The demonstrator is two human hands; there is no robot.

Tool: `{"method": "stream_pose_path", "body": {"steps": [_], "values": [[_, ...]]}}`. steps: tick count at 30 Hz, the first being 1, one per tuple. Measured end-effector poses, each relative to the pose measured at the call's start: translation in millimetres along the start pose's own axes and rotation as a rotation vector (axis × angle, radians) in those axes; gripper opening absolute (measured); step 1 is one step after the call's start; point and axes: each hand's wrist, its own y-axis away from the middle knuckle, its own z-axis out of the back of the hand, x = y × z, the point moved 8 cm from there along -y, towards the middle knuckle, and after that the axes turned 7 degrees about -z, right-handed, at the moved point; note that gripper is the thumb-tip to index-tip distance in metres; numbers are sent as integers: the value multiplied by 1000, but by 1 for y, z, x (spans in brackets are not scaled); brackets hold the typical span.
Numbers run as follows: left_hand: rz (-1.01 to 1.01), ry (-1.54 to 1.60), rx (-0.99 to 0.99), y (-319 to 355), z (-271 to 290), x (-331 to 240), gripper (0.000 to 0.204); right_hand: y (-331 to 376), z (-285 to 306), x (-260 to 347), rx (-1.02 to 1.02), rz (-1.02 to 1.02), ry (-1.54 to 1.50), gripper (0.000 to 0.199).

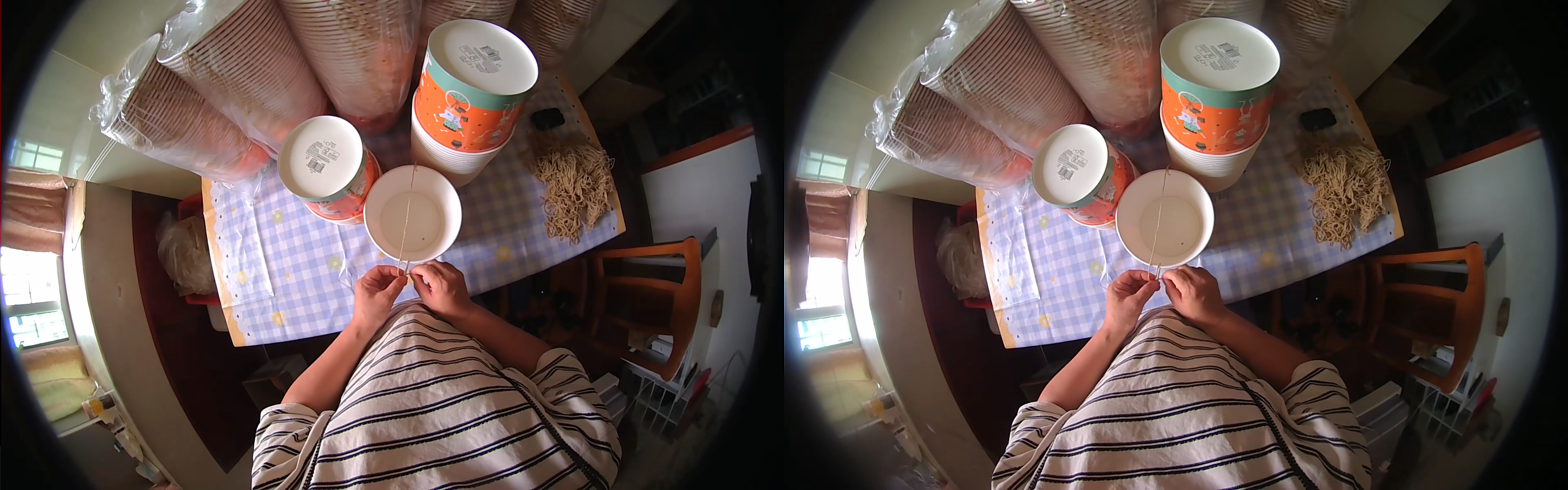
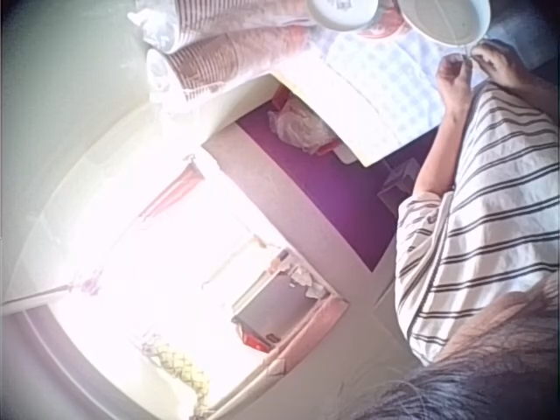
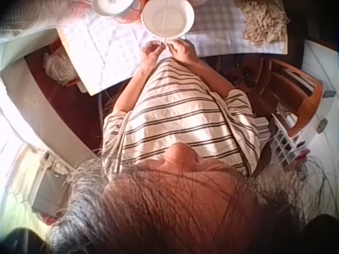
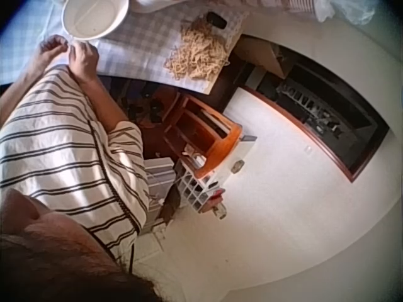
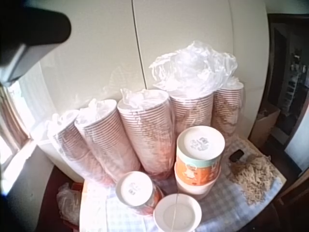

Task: Applying labels to paper bowls and filling them with decorative straw filler at a workspace.

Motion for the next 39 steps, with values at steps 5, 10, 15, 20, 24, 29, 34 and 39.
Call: {"method": "stream_pose_path", "body": {"steps": [5, 10, 15, 20, 24, 29, 34, 39], "values": [[77, 5, 2, 2, -2, -5, 7, -1, -3, -2, 20, -29, -4, 14], [250, 252, -46, 5, -1, 10, 6, 3, -20, -28, 152, -366, -268, 9], [298, 332, -57, 6, -2, 12, 5, 10, -35, -43, 274, -529, -515, 12], [270, 304, -59, 5, -2, 7, 5, 14, -39, -45, 348, -603, -638, 15], [249, 271, -53, 4, 0, 8, 6, 16, -42, -46, 385, -619, -775, 18], [246, 232, -58, 4, 2, 9, 7, 16, -44, -47, 411, -619, -731, 19], [190, 85, -44, 1, 4, 6, 8, 18, -44, -51, 353, -650, -745, 17], [134, 27, -73, 0, 6, 8, 7, 18, -42, -51, 328, -671, -681, 16]]}}
